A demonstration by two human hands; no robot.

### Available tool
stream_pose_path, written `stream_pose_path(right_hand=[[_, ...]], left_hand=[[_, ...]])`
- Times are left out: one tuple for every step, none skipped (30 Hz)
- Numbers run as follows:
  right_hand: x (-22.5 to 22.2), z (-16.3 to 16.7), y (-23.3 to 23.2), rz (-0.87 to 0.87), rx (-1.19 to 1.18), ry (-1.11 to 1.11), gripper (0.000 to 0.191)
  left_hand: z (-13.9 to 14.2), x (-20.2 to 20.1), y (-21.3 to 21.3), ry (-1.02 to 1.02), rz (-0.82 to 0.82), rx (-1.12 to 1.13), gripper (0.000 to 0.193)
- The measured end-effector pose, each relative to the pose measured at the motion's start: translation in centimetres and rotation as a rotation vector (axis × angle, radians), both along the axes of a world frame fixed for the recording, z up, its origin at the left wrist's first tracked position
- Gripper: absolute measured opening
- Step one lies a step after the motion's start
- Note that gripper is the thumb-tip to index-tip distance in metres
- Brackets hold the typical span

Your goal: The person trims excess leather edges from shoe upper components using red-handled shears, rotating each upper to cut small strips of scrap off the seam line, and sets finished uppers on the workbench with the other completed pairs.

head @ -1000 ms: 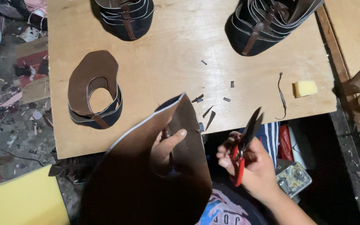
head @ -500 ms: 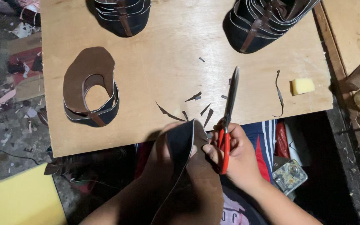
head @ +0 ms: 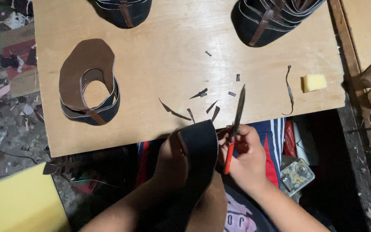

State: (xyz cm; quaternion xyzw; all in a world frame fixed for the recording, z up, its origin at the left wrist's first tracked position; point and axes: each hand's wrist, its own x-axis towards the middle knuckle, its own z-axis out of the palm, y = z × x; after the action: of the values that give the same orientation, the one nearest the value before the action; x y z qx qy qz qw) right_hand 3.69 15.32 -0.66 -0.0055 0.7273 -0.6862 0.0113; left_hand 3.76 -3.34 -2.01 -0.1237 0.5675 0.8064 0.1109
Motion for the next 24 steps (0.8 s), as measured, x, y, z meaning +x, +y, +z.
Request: stream_pose_path(right_hand=[[0.0,-0.1,0.0,0.011,-0.005,0.015,0.041],[-0.1,-0.1,0.0,0.022,-0.01,0.03,0.042],[-0.2,-0.3,0.0,0.034,-0.016,0.046,0.043],[-0.2,-0.4,-0.1,0.033,-0.017,0.043,0.042],[-0.2,-0.6,-0.2,0.032,-0.018,0.039,0.042],[-0.2,-0.7,-0.2,0.031,-0.02,0.035,0.041],[-0.1,-1.0,-0.3,0.017,-0.009,0.014,0.044],[0.0,-1.2,-0.4,0.003,0.001,-0.005,0.046],[0.1,-1.4,-0.4,-0.011,0.011,-0.024,0.049],[0.1,-1.6,-0.4,-0.007,0.065,0.032,0.046],[0.1,-1.9,-0.5,-0.003,0.119,0.087,0.044],[0.1,-2.1,-0.5,0.0,0.173,0.141,0.041],[0.0,-2.2,-0.3,0.002,0.181,0.222,0.042],[-0.2,-2.2,0.0,0.007,0.19,0.303,0.043],[-0.4,-2.2,0.3,0.013,0.198,0.385,0.044],[-0.6,-2.2,0.6,0.014,0.111,0.293,0.043],[-0.7,-2.0,1.0,0.011,0.023,0.2,0.043],[-0.6,-1.9,1.3,0.008,-0.065,0.107,0.043],[-0.5,-1.7,1.4,0.031,-0.113,0.065,0.042],[-0.4,-1.6,1.6,0.057,-0.16,0.024,0.04],[-0.2,-1.5,1.5,0.081,-0.207,-0.019,0.039],[0.0,-1.5,1.4,0.08,-0.181,-0.009,0.04],[0.0,-1.7,1.2,0.078,-0.155,0.003,0.041],[0.0,-1.8,1.0,0.076,-0.129,0.014,0.042]], left_hand=[[0.2,-0.1,0.3,-0.001,0.07,0.052,0.029],[0.5,-0.1,0.4,0.107,0.04,-0.125,0.026],[0.9,0.1,0.3,0.214,0.01,-0.301,0.025],[1.2,0.2,0.2,0.321,-0.02,-0.478,0.027],[1.4,0.1,0.3,0.264,-0.019,-0.478,0.027],[1.6,0.2,0.3,0.206,-0.017,-0.477,0.026],[1.7,0.2,0.3,0.147,-0.015,-0.476,0.025],[1.7,0.2,0.3,0.137,-0.03,-0.489,0.026],[1.7,0.1,0.3,0.127,-0.045,-0.502,0.026],[1.6,0.0,0.3,0.118,-0.06,-0.514,0.027],[1.4,0.0,0.3,0.141,-0.071,-0.308,0.025],[1.3,0.0,0.1,0.163,-0.083,-0.1,0.027],[1.1,-0.1,0.0,0.183,-0.095,0.109,0.034],[0.9,-0.2,0.1,0.118,-0.105,-0.133,0.028],[0.6,-0.5,0.2,0.05,-0.114,-0.375,0.023],[0.4,-0.6,0.3,-0.022,-0.125,-0.616,0.018],[0.3,-0.2,0.0,-0.052,-0.122,-0.466,0.017],[0.3,0.3,-0.3,-0.082,-0.118,-0.317,0.017],[0.2,0.6,-0.5,-0.111,-0.11,-0.166,0.017],[0.0,0.6,-0.5,-0.04,-0.107,-0.261,0.015],[-0.2,0.5,-0.4,0.03,-0.104,-0.356,0.015],[-0.5,0.4,-0.3,0.1,-0.102,-0.451,0.017],[-0.7,0.3,-0.4,0.164,-0.083,-0.427,0.02],[-1.0,0.2,-0.4,0.227,-0.065,-0.401,0.026]])
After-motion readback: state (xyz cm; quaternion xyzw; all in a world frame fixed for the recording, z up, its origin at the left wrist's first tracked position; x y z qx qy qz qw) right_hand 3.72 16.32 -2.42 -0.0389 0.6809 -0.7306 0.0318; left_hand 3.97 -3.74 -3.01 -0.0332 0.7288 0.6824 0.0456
